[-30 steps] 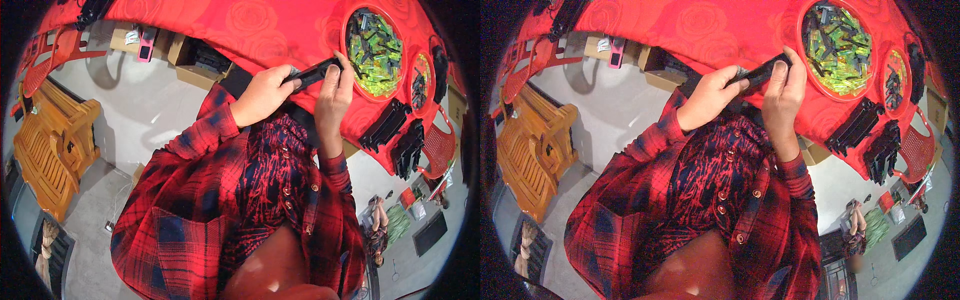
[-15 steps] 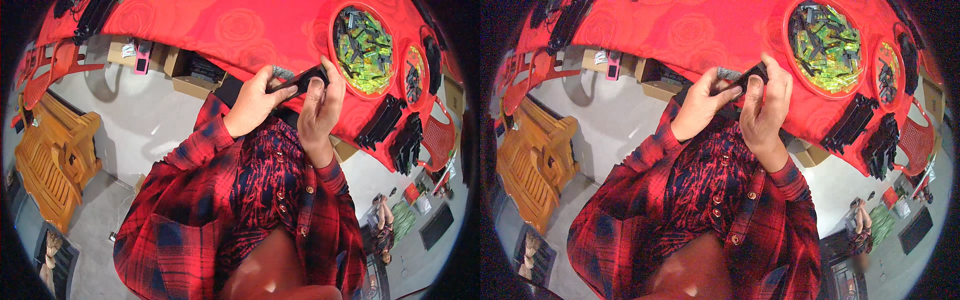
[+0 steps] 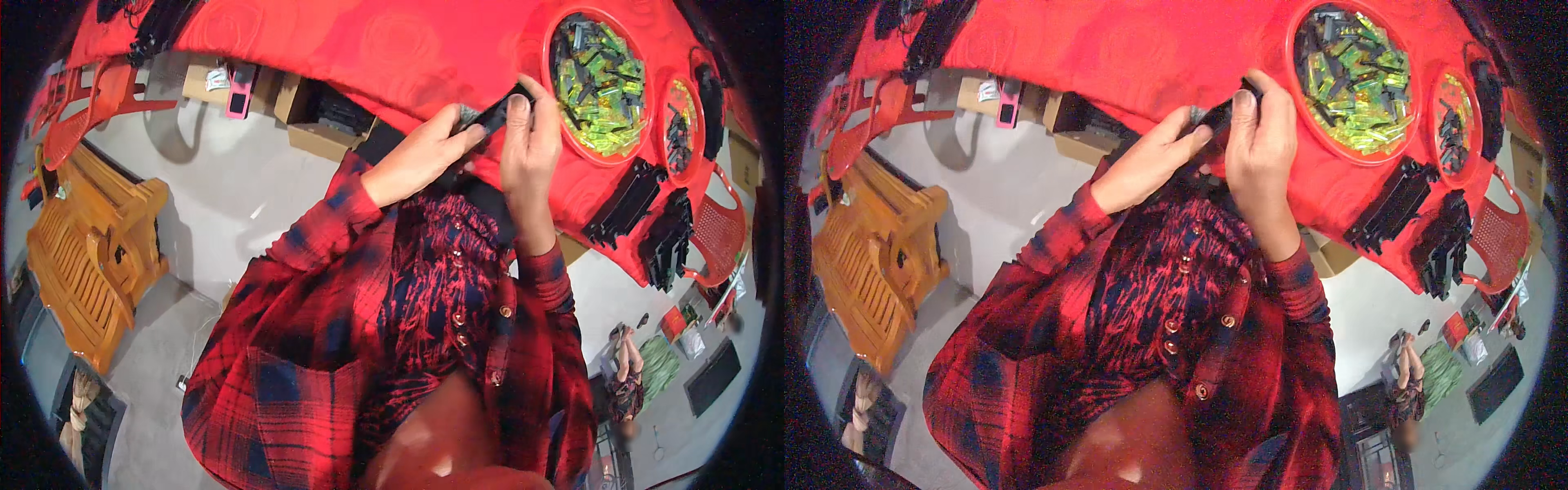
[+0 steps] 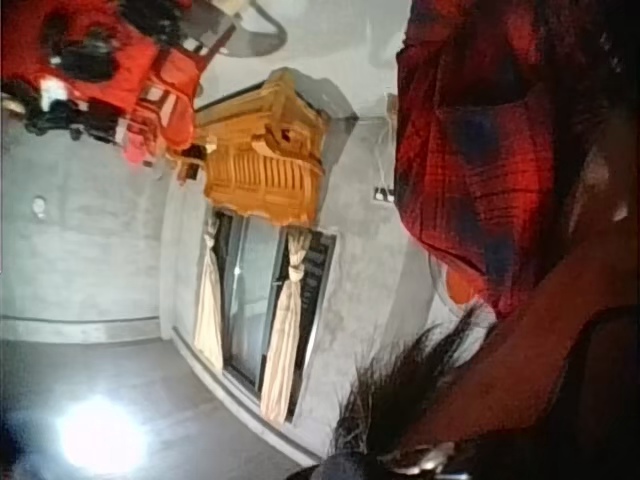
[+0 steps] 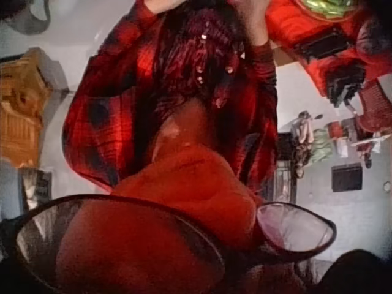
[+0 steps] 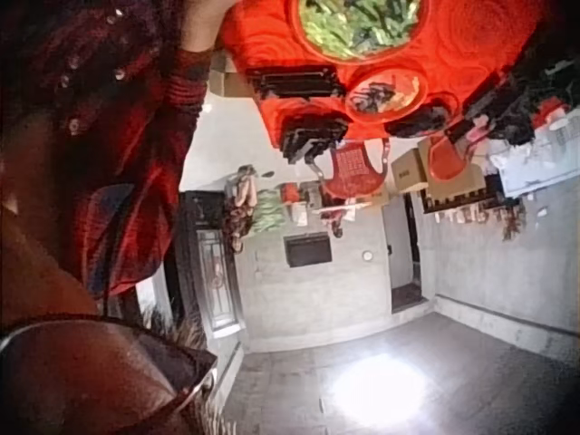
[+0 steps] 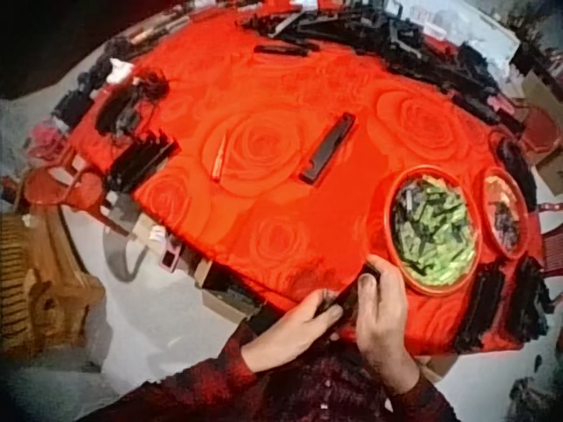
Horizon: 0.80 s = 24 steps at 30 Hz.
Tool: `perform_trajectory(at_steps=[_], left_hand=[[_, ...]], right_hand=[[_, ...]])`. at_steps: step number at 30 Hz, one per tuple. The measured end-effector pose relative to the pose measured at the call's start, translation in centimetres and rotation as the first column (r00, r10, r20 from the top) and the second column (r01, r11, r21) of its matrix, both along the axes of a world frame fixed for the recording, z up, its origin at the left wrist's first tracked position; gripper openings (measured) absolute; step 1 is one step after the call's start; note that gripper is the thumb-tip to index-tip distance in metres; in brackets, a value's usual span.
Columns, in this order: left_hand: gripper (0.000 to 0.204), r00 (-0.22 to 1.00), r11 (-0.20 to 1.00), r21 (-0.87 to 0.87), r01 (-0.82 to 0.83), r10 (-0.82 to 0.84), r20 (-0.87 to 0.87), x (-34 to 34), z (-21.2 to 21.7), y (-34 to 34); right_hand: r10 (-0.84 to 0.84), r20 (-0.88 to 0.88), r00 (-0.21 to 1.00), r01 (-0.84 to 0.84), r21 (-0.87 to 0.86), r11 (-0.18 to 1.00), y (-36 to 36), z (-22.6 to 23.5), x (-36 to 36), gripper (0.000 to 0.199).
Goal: The person retrieves a black plastic housing from a cardboard box and installs small parts into it by hand.
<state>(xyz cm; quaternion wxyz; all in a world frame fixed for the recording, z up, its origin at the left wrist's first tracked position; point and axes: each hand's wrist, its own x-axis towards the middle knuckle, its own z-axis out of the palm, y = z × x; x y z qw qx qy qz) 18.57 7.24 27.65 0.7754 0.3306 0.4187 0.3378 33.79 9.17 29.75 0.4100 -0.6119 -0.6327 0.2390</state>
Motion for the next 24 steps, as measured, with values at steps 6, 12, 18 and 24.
perform_trajectory(at_steps=[6, 12, 18, 24], left_hand=[[0.055, 0.848, 0.793, 0.557, 0.247, 0.101, -0.520, -1.8, 2.0, 0.3], [0.048, 0.662, 0.753, 0.589, 0.294, 0.284, -0.694, -2.9, 1.9, 2.2], [0.038, 0.567, 0.566, 0.666, 0.486, 0.376, -0.733, -1.7, 0.6, 4.7], [0.039, 0.487, 0.542, 0.625, 0.562, 0.395, -0.779, -0.7, 0.1, 4.4]], right_hand=[[-0.065, -0.179, 0.982, 0.024, -0.221, 0.975, 1.8, -1.6, 0.6, 0.029], [-0.091, -0.084, 0.992, 0.069, -0.236, 0.969, 4.0, 0.3, 3.8, 0.029], [-0.249, 0.327, 0.911, 0.203, 0.168, 0.965, 8.9, -1.2, 12.3, 0.017], [-0.140, 0.613, 0.777, 0.092, 0.109, 0.990, 11.3, -2.5, 13.4, 0.023]])
